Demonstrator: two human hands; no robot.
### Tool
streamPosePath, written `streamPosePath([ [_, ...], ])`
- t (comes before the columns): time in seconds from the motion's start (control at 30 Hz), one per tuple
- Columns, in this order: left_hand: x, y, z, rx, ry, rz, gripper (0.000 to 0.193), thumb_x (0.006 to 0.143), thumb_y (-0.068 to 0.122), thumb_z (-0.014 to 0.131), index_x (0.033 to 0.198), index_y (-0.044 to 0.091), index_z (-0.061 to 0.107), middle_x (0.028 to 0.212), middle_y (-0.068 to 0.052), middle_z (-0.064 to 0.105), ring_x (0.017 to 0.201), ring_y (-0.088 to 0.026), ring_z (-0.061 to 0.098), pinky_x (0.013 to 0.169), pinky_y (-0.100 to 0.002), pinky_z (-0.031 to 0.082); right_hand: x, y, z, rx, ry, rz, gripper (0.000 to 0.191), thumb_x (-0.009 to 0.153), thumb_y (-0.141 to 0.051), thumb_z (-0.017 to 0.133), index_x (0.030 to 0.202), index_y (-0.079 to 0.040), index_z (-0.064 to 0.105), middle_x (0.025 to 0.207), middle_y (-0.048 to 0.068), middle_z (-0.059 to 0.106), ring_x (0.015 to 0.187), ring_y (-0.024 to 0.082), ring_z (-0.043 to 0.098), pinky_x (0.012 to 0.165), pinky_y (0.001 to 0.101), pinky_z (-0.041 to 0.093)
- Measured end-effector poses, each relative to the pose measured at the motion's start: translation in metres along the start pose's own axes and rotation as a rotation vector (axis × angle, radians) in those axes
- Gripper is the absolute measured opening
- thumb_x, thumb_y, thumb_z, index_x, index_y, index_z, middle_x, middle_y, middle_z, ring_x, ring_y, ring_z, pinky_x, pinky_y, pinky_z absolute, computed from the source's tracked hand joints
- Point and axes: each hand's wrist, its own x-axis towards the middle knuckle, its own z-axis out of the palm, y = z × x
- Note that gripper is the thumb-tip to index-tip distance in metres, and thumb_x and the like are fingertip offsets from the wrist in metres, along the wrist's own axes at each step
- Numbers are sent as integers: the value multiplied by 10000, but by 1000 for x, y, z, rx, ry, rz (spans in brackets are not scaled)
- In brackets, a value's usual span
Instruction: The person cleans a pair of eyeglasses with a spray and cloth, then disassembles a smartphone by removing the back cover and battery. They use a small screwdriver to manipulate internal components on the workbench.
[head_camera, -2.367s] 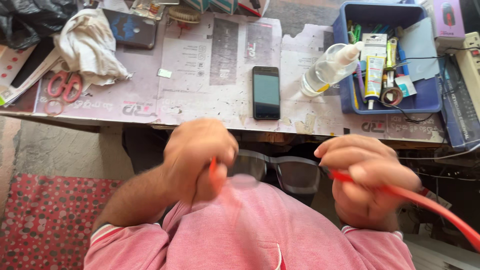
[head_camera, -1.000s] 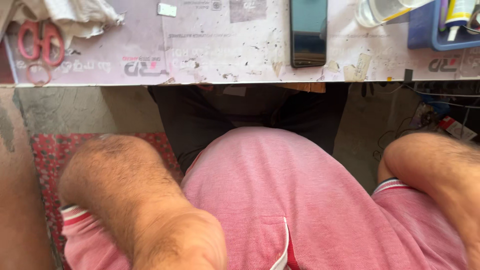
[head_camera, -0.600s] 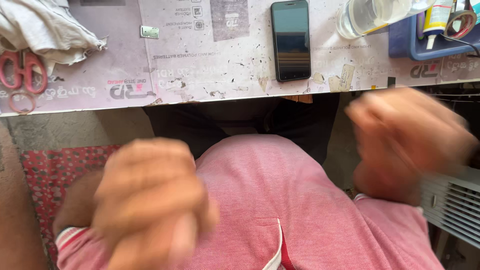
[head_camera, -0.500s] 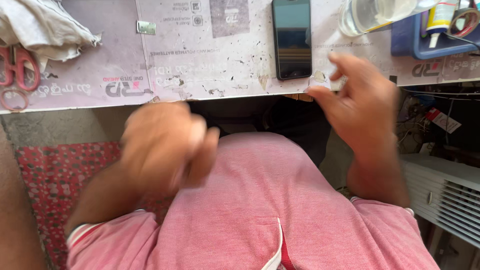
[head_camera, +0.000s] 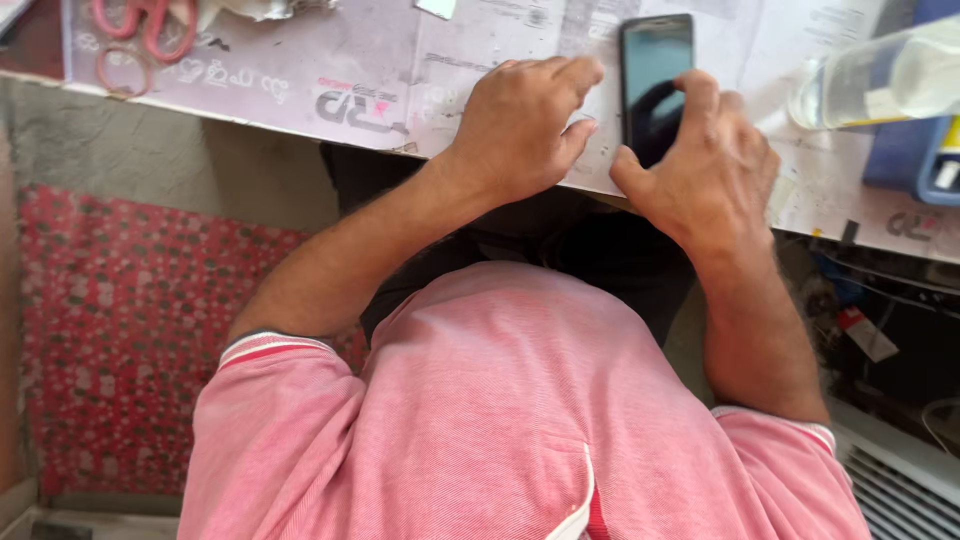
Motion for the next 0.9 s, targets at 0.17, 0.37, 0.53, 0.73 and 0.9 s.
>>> streamPosePath([
  [0.17, 33, 13, 14, -314, -154, -285, 657, 950, 277, 804, 1423, 19, 426, 1013, -101, 791, 879, -246, 775, 799, -374, 604, 3, 32, -12, 449, -69, 17, 702, 854, -332, 765, 1435, -32, 511, 918, 157, 661, 815, 283, 666, 738, 404, 531],
  [0.37, 56, 30, 29, -947, -332, -625, 899, 871, 229, 742, 1564, 71, 191, 1174, -167, 725, 827, -203, 779, 595, -315, 679, -3, 62, -1, 1323, -246, 59, 733, 865, -340, 706, 1498, -53, 471, 888, 15, 625, 725, 50, 562, 556, 204, 429],
  [0.53, 55, 28, 40, -1207, -301, -659, 929, 860, 134, 709, 1610, 145, 160, 1249, -221, 633, 975, -263, 751, 703, -395, 698, -17, 64, 7, 1065, -129, -19, 675, 929, -275, 747, 1515, -54, 497, 953, 2, 645, 712, 47, 543, 596, 202, 436],
  [0.73, 54, 24, 45, -1506, -288, -723, 955, 832, 63, 693, 1607, 189, 149, 1243, -213, 584, 1086, -279, 694, 817, -509, 699, -36, 99, 13, 674, 881, 168, 719, 843, -173, 970, 1297, -31, 430, 1071, 105, 510, 665, 108, 429, 572, 242, 381],
  [0.9, 54, 26, 39, -1546, -320, -757, 922, 884, 109, 724, 1627, 174, 182, 1249, -232, 610, 1056, -290, 695, 787, -468, 651, 3, 144, 2, 544, 950, -26, 669, 924, -242, 902, 1316, -2, 415, 1137, 104, 590, 842, 187, 615, 691, 300, 542],
])
